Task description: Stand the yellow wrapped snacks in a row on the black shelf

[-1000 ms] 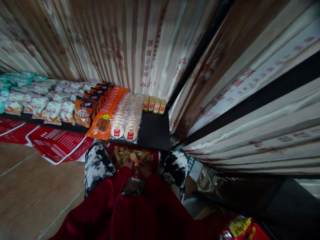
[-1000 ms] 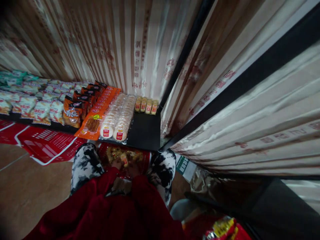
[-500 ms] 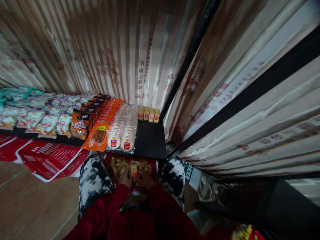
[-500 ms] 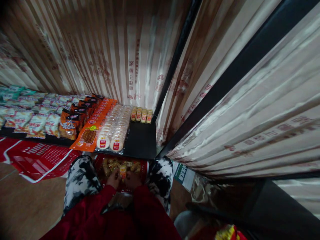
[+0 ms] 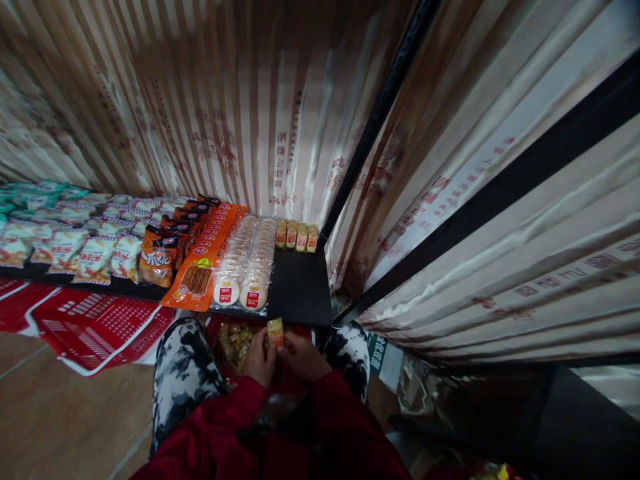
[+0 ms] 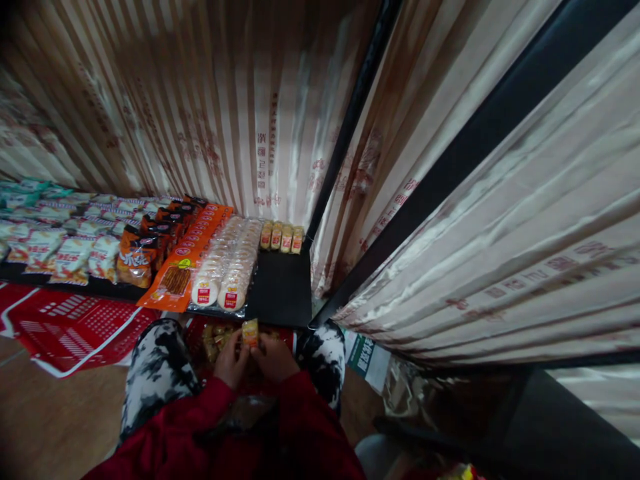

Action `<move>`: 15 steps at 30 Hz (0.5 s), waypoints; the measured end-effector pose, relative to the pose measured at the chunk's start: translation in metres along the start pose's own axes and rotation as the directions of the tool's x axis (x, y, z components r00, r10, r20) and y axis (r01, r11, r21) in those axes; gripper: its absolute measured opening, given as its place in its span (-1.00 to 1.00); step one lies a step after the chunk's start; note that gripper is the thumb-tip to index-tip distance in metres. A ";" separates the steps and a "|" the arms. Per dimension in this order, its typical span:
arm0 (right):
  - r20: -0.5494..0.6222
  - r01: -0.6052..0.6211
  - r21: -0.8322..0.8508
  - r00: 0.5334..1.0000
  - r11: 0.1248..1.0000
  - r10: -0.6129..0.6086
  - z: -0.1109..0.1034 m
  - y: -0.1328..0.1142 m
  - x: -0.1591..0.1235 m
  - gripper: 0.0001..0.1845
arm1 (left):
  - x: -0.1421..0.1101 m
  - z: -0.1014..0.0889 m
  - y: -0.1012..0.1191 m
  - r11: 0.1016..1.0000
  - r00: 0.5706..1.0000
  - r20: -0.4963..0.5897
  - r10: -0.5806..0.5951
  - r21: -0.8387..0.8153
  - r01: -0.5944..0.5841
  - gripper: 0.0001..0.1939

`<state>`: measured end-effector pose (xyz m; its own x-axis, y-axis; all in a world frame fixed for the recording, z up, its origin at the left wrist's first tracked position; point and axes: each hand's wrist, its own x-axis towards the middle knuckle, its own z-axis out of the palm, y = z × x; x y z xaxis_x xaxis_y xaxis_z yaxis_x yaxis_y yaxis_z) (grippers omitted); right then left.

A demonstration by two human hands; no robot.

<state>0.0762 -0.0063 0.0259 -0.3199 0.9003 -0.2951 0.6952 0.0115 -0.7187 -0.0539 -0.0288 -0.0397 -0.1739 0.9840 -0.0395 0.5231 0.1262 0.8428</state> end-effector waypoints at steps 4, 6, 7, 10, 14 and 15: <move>-0.071 0.030 0.055 0.997 0.998 -0.026 -0.019 -0.008 -0.003 -0.71 | 0.010 -0.008 0.025 0.986 0.999 0.036 0.023 -0.165 -0.016 -0.60; -0.106 0.048 0.102 0.994 0.994 -0.037 -0.024 -0.010 -0.003 -0.70 | 0.015 -0.010 0.032 0.971 0.998 0.064 0.029 -0.240 -0.013 -0.63; -0.121 0.062 0.128 0.992 0.990 -0.047 -0.026 -0.010 -0.003 -0.68 | 0.018 -0.010 0.035 0.962 0.997 0.070 0.034 -0.271 -0.013 -0.65; -0.173 0.105 0.187 0.982 0.977 -0.072 -0.030 -0.012 -0.002 -0.65 | 0.025 -0.008 0.041 0.946 0.996 0.063 0.060 -0.321 -0.037 -0.69; -0.246 0.092 0.220 0.969 0.971 -0.036 -0.034 -0.014 0.001 -0.62 | 0.038 -0.001 0.049 0.959 0.992 0.035 0.120 -0.262 -0.107 -0.71; -0.259 0.084 0.236 0.966 0.968 -0.020 -0.035 -0.014 0.003 -0.61 | 0.041 0.001 0.052 0.966 0.991 0.022 0.133 -0.228 -0.125 -0.71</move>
<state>0.0881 0.0112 0.0567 -0.1561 0.9819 -0.1071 0.4939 -0.0163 -0.8694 -0.0334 0.0186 0.0021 -0.0845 0.9945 0.0615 0.3362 -0.0297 0.9413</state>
